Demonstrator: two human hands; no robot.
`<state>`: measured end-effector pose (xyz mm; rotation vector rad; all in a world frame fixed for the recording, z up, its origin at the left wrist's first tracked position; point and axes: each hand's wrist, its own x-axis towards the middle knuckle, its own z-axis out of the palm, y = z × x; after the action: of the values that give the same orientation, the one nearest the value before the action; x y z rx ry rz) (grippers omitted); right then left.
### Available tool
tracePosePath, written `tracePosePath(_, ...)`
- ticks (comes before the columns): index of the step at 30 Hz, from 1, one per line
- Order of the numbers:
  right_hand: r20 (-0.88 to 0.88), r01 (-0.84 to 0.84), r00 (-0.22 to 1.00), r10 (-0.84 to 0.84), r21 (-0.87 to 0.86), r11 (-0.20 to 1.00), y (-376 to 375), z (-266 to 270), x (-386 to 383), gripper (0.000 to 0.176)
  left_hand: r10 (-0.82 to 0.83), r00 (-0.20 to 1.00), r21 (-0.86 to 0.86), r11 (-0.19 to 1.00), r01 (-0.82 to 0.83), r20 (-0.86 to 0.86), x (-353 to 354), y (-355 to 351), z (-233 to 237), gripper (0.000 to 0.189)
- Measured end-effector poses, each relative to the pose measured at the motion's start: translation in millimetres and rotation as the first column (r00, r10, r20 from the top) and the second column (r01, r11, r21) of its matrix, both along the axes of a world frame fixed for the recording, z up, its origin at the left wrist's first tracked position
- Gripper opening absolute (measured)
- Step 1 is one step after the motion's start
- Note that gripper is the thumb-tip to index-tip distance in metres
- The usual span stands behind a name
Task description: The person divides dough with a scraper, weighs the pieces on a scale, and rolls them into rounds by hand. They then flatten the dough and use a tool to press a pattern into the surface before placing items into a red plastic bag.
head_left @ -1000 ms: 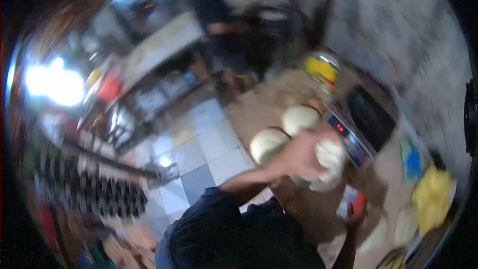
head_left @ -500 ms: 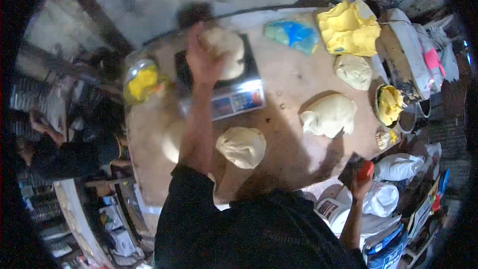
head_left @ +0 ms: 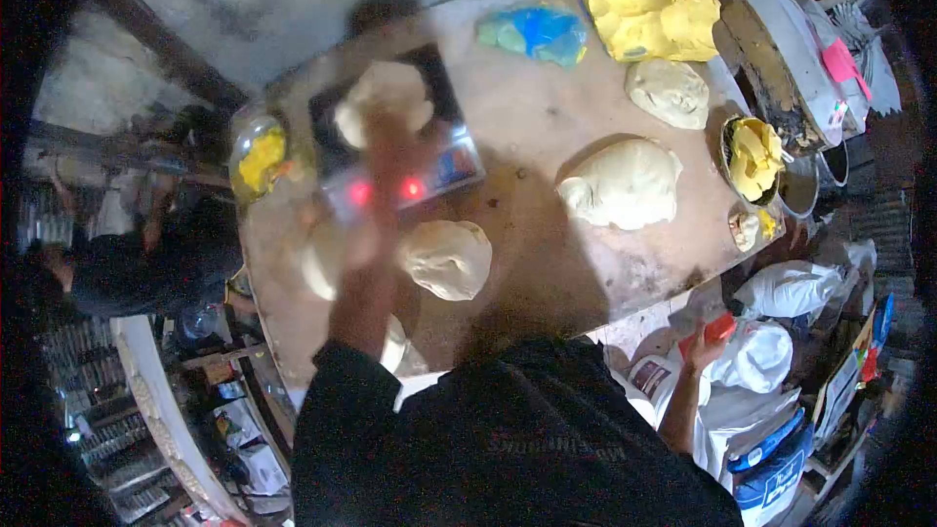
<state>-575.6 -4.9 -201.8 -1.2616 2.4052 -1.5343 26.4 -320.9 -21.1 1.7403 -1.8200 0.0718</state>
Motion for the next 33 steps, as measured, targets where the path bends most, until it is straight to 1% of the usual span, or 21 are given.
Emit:
tracePosePath(1,0.015,-0.009,1.0,0.009,-0.006,1.0,-27,28,19,0.061,-0.261,0.918,0.176,0.93,0.321,-0.297,-47,20,19,0.049)
tracePosePath(2,0.235,-0.088,0.965,0.116,-0.13,0.988,-51,48,33,0.062,-0.522,0.792,0.005,0.834,0.551,-0.316,-78,27,-32,0.048)
tracePosePath(3,0.427,-0.139,0.871,0.243,-0.261,0.955,-70,58,41,0.064,-0.542,0.581,0.194,0.608,0.77,-0.607,-108,35,-63,0.05)
tracePosePath(4,0.432,-0.159,0.862,0.265,-0.266,0.951,-85,60,40,0.064,-0.612,0.727,-0.056,0.776,0.629,-0.31,-140,39,-144,0.055)
tracePosePath(6,0.218,-0.284,0.919,0.33,-0.216,0.934,-108,66,34,0.062,-0.401,0.748,0.113,0.84,0.531,-0.529,-191,27,-222,0.06)
tracePosePath(7,0.34,-0.323,0.847,0.408,-0.28,0.904,-119,95,58,0.061,-0.319,0.742,0.171,0.849,0.501,-0.589,-214,22,-248,0.062)
tracePosePath(9,0.28,-0.422,0.851,0.444,-0.139,0.896,-124,108,65,0.045,0.017,0.882,0.089,0.996,0.029,-0.47,-253,14,-264,0.057)
tracePosePath(10,0.284,-0.473,0.817,0.503,-0.171,0.864,-124,123,78,0.04,0.061,0.826,0.489,0.829,0.272,-0.561,-249,20,-199,0.042)
tracePosePath(13,0.165,-0.632,0.764,0.623,-0.002,0.775,-120,129,80,0.034,0.176,0.619,0.575,0.619,0.535,-0.765,-229,39,-163,0.039)
tracePosePath(15,0.199,-0.671,0.74,0.643,0.149,0.726,-123,94,85,0.035,0.044,0.53,0.358,0.784,0.507,-0.847,-222,93,-133,0.041)
tracePosePath(16,0.27,-0.72,0.689,0.673,0.152,0.677,-127,74,94,0.037,-0.071,0.806,0.366,0.865,0.343,-0.587,-213,110,-187,0.042)
tracePosePath(18,0.154,-0.83,0.551,0.82,0.202,0.52,-148,112,134,0.039,-0.037,0.913,0.389,0.897,0.21,-0.407,-210,142,-236,0.046)
tracePosePath(19,0.006,-0.824,0.536,0.844,0.221,0.522,-158,78,147,0.034,0.09,0.834,0.489,0.842,0.228,-0.545,-211,158,-218,0.05)
tracePosePath(20,0.178,-0.852,0.358,0.917,0.465,0.242,-189,60,142,0.04,0.096,0.823,0.508,0.825,0.249,-0.559,-216,162,-205,0.05)
tracePosePath(22,0.177,-0.795,0.321,0.93,0.585,0.163,-206,73,177,0.039,0.228,0.79,0.677,0.675,0.294,-0.57,-208,154,-187,0.056)
tracePosePath(23,-0.04,-0.766,0.443,0.896,0.502,0.401,-205,101,220,0.033,0.235,0.786,0.683,0.667,0.297,-0.571,-211,159,-184,0.056)
tracePosePath(25,-0.086,-0.705,0.43,0.899,0.59,0.394,-216,89,248,0.038,0.154,0.554,0.295,0.939,0.176,-0.818,-218,164,-177,0.051)
tracePosePath(27,-0.128,-0.635,0.414,0.901,0.668,0.387,-228,53,275,0.044,0.295,0.667,0.504,0.852,0.141,-0.684,-193,159,-185,0.05)
tracePosePath(29,-0.311,-0.67,0.4,0.862,0.543,0.507,-245,1,293,0.052,0.236,0.689,0.67,0.575,0.47,-0.685,-172,143,-183,0.055)
tracePosePath(31,-0.18,-0.673,0.4,0.898,0.607,0.422,-265,21,299,0.055,0.279,0.698,0.699,0.57,0.432,-0.659,-148,120,-138,0.052)
tracePosePath(33,-0.035,-0.677,0.394,0.918,0.664,0.316,-272,41,299,0.059,0.308,0.115,0.324,0.814,0.483,-0.945,-115,101,-103,0.047)
